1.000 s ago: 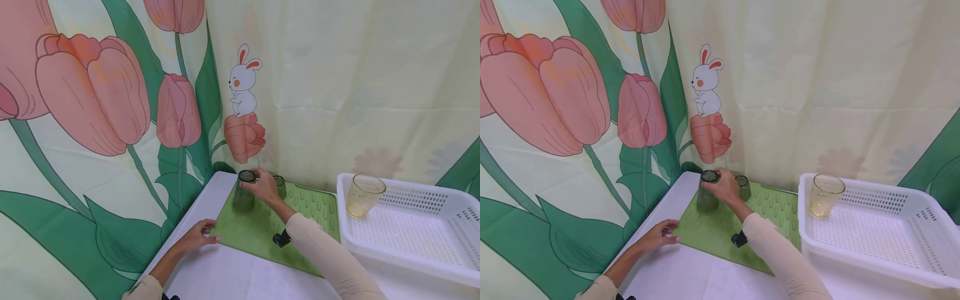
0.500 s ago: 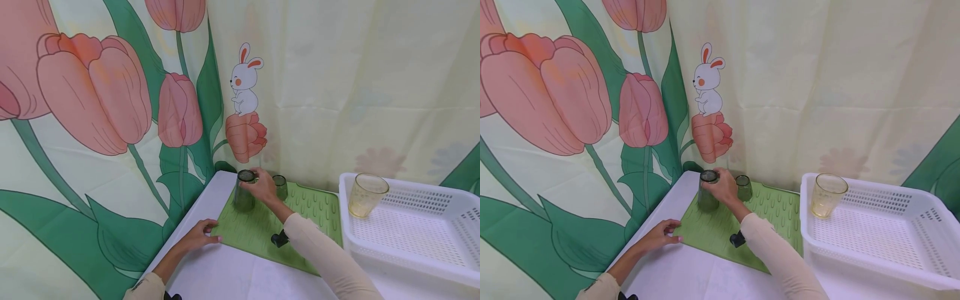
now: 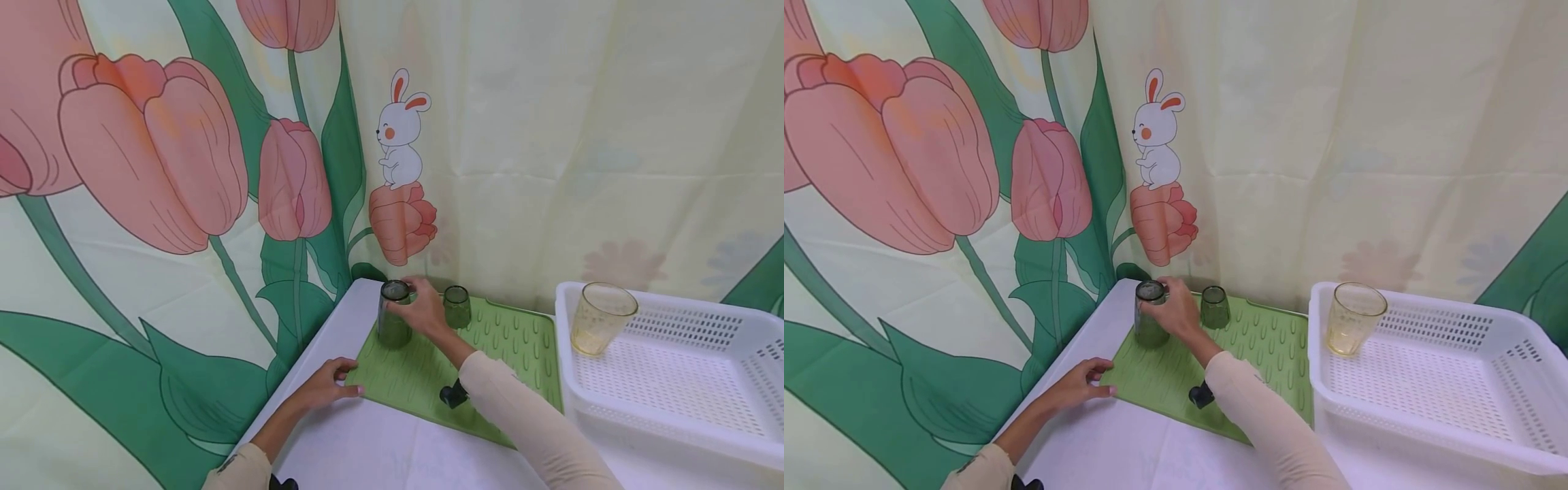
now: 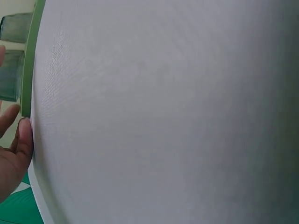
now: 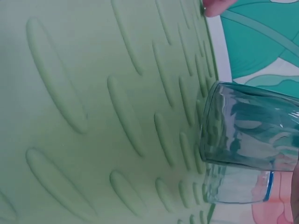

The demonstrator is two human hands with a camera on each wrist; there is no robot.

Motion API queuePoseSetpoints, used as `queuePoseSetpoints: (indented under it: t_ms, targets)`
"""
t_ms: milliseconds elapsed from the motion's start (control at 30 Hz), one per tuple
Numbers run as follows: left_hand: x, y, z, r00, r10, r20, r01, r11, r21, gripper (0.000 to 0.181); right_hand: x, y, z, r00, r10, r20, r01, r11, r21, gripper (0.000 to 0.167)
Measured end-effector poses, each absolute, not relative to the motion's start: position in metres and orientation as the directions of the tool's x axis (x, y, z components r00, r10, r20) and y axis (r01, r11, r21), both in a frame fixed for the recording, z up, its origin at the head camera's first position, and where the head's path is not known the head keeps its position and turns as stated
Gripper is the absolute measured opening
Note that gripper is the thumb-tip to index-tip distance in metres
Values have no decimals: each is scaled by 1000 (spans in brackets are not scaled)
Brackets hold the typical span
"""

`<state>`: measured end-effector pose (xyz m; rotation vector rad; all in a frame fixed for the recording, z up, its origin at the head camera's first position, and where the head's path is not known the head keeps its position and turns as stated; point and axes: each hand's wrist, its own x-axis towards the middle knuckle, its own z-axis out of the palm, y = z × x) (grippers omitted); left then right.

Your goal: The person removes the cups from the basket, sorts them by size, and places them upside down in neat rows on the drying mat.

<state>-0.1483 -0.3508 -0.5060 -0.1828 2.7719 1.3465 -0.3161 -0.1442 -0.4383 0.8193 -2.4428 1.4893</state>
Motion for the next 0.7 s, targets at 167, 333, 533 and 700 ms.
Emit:
queuePoseSetpoints:
  t_ms: [167, 333, 533, 700]
  targets:
    - [-149, -350, -506, -990, -100, -98, -139, 620, 772, 64, -313, -145, -440, -845, -363, 392, -516, 364, -776, 66]
    - [-150, -350, -506, -991, -101, -91, -134, 621, 772, 63, -309, -148, -443, -854, -378, 357, -490, 356, -796, 66]
    - [-151, -350, -507, -993, -89, -79, -117, 621, 775, 59, -305, -151, -444, -860, -372, 349, -481, 366, -796, 66]
    - [-152, -352, -507, -993, -95, -68, -112, 626, 772, 56, -303, -152, -443, -865, -375, 334, -474, 389, -790, 68]
